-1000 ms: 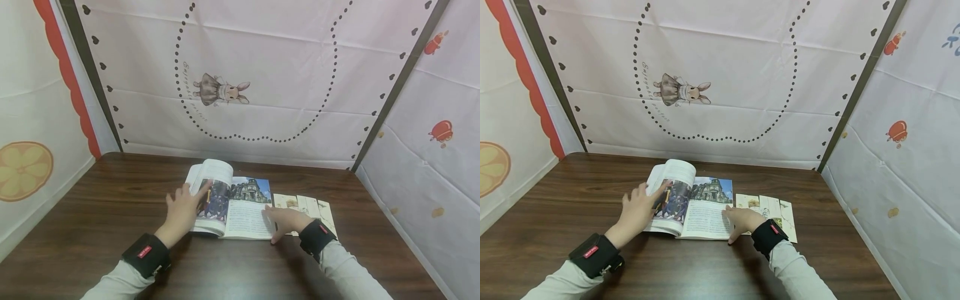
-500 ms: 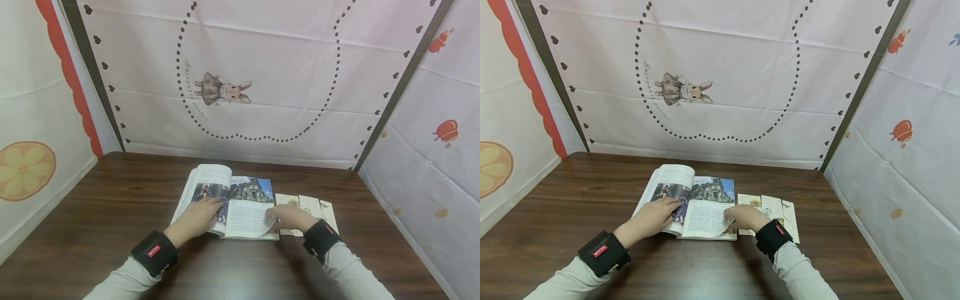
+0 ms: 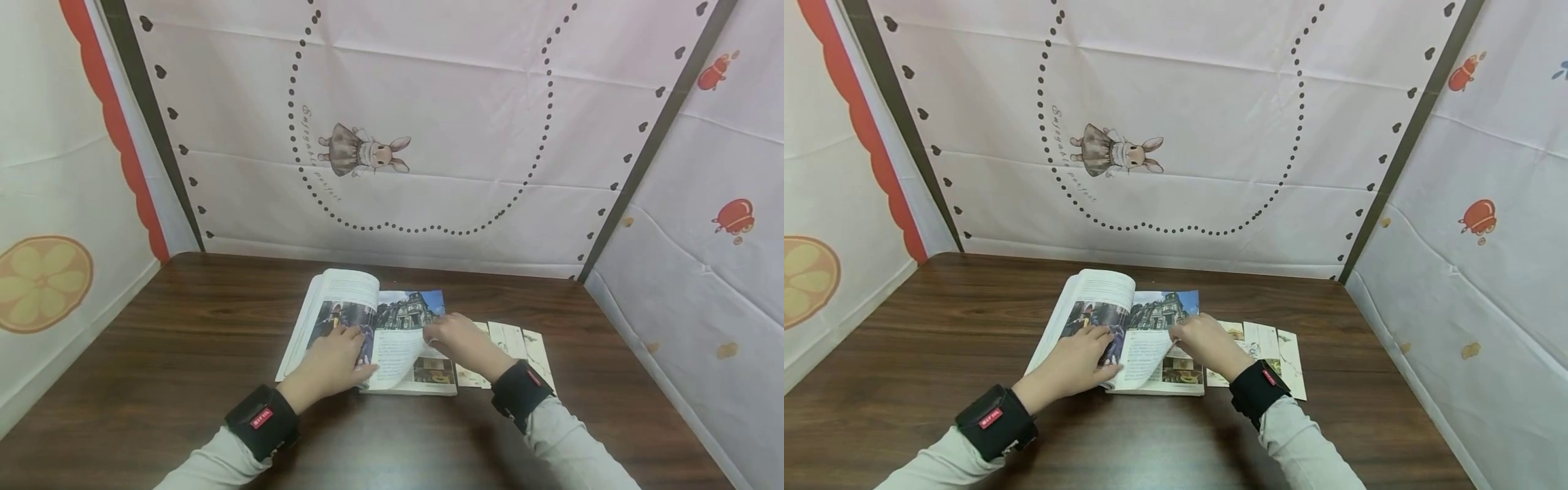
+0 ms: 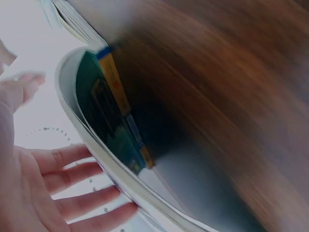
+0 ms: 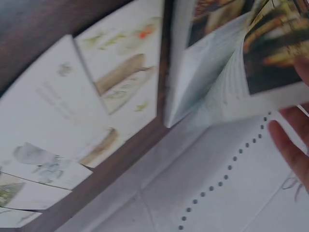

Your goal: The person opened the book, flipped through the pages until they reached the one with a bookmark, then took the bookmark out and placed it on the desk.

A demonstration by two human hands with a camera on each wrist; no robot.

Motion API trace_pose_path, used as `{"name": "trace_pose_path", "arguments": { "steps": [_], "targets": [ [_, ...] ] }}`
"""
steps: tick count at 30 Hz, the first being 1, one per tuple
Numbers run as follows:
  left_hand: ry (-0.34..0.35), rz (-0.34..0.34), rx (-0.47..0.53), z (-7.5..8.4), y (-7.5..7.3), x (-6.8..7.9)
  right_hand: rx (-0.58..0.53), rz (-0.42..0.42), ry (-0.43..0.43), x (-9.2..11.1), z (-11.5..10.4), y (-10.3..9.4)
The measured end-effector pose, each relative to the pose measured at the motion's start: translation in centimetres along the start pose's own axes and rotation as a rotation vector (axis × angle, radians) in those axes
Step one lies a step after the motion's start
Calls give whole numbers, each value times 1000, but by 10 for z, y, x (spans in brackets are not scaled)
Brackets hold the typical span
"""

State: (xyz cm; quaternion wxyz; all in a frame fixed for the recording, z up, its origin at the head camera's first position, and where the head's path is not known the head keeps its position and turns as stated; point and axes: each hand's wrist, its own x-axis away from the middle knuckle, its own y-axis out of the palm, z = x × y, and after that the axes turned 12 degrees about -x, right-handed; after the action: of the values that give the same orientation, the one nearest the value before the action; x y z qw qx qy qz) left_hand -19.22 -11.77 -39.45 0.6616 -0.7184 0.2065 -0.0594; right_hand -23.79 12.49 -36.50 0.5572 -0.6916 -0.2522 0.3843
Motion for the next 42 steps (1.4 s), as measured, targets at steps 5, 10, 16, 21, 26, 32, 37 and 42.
{"name": "trace_pose_path", "arguments": {
  "steps": [5,10,16,21,26,32,37,42],
  "targets": [
    [-23,-12,-16,10,1,-2,84,203,-133,-7,-10,-10],
    [-42,1,-75,19,2,-4,161,327,-259,-16,-20,-15],
    [-98,51,-100,27,3,-4,167,360,-262,-21,-24,-16],
    [-163,90,17,29,1,-2,88,395,-176,-18,-21,-13],
    [-298,141,249,21,-4,0,5,398,-58,-10,-16,-11],
    [-480,230,607,-7,-11,2,-79,174,160,0,-7,-4],
    [-474,321,597,-26,-5,9,-176,-127,380,11,0,5],
    [-363,318,294,-31,3,17,-270,-299,410,22,3,12]
  ]
}}
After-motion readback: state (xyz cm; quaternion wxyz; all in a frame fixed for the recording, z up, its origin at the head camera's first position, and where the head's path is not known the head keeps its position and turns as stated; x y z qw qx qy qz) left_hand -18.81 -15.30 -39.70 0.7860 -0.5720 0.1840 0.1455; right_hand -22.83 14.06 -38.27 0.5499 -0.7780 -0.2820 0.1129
